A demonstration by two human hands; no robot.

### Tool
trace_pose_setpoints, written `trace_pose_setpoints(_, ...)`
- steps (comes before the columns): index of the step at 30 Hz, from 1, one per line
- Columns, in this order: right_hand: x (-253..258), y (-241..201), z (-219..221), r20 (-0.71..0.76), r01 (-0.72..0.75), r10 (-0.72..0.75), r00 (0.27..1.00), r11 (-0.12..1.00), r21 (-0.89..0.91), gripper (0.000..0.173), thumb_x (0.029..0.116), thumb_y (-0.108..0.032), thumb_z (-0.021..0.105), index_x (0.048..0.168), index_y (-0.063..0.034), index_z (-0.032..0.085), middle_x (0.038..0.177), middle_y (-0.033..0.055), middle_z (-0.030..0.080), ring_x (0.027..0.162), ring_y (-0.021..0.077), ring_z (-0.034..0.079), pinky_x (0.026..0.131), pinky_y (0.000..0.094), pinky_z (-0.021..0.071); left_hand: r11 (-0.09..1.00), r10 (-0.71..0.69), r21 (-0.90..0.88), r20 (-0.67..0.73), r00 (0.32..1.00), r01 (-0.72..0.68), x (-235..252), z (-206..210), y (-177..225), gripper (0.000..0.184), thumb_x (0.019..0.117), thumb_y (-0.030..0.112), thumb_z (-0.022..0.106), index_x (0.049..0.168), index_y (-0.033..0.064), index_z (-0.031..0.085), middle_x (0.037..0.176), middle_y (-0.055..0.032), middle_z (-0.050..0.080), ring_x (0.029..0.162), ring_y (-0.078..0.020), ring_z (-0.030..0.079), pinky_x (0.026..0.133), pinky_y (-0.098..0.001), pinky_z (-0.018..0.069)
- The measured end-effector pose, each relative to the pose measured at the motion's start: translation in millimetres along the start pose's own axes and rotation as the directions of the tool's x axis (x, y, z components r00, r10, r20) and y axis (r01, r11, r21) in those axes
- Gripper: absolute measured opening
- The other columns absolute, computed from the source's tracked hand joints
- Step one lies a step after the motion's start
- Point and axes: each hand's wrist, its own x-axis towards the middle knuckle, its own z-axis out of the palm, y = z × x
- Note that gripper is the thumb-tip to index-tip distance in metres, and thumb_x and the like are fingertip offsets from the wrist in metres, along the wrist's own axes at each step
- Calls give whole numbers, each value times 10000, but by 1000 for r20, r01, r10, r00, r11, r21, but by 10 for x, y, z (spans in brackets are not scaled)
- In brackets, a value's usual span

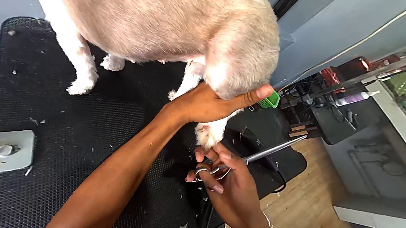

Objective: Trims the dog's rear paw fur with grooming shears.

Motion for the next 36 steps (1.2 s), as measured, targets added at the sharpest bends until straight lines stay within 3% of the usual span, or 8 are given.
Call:
trace_pose_setpoints(3, -19, 83, 72, -186, 114, -195, 963, 920, -374, 144, 980, -150, 649, 1112, -98, 673, 977, 86, 682, 608, 81, 577, 623, 249, 571, 1000, -17, 18, -92, 996, 19, -10, 65, -6, 169, 1029, 187, 623, 944, 42, 639, 725, 1, 609, 694, -79, 609, 687, -264, 541)
trace_pose_setpoints(5, -32, 153, 63, -211, 210, -493, 844, 666, -716, 299, 894, -80, 720, 1171, -164, 646, 1001, 42, 724, 614, 106, 633, 541, 226, 554, 999, -38, 6, -128, 991, 39, 7, 96, -36, 167, 1035, 179, 615, 949, 36, 623, 699, -11, 588, 651, -98, 592, 652, -276, 538)
trace_pose_setpoints(7, -43, 164, -24, -65, 240, -715, 696, 317, -917, 428, 831, -85, 762, 1220, -180, 610, 1022, -18, 702, 587, 67, 608, 480, 197, 532, 997, -79, 2, -167, 983, 81, 32, 117, -48, 166, 1038, 189, 618, 964, 41, 613, 691, -18, 567, 623, -111, 568, 626, -278, 523)
trace_pose_setpoints(10, -18, 95, -128, 284, 285, -779, 559, -141, -948, 410, 848, -118, 774, 1246, -106, 674, 1082, 25, 607, 740, 23, 567, 587, 133, 497, 991, -132, 4, -220, 967, 136, 78, 137, 17, 162, 1033, 200, 633, 1010, 40, 623, 716, -27, 598, 638, -120, 598, 644, -284, 548)
trace_pose_setpoints(13, 78, 20, -102, 480, 318, -724, 496, -363, -876, 334, 858, -96, 753, 1191, -74, 733, 1030, 71, 552, 763, 40, 516, 631, 122, 446, 986, -166, -33, -279, 946, 163, 81, 191, 69, 150, 1029, 179, 636, 985, 36, 619, 689, -30, 591, 606, -129, 589, 611, -287, 541)
trace_pose_setpoints(19, 214, -175, -150, 595, 414, -677, 434, -436, -799, 227, 876, -105, 744, 1099, -71, 767, 1003, 80, 569, 747, 46, 500, 630, 132, 421, 981, -188, -31, -358, 915, 190, 92, 249, 107, 137, 1022, 166, 646, 976, 37, 633, 685, -26, 604, 595, -117, 593, 588, -272, 537)
trace_pose_setpoints(28, 179, -231, -158, 615, 380, -695, 371, -491, -784, 128, 855, -56, 759, 978, -43, 788, 955, 105, 645, 777, 85, 600, 675, 178, 521, 979, -196, -38, -427, 883, 199, 117, 288, 112, 121, 1007, 148, 663, 1030, 37, 622, 721, -25, 619, 608, -109, 605, 593, -263, 550)
trace_pose_setpoints(36, 100, -318, 150, 498, 315, -717, 488, -387, -867, 110, 866, -54, 767, 962, -4, 792, 910, 82, 659, 726, 53, 592, 602, 152, 495, 978, -162, 43, -469, 868, 206, 111, 294, 131, 88, 987, 132, 676, 987, 50, 645, 714, -7, 636, 600, -84, 614, 593, -253, 554)
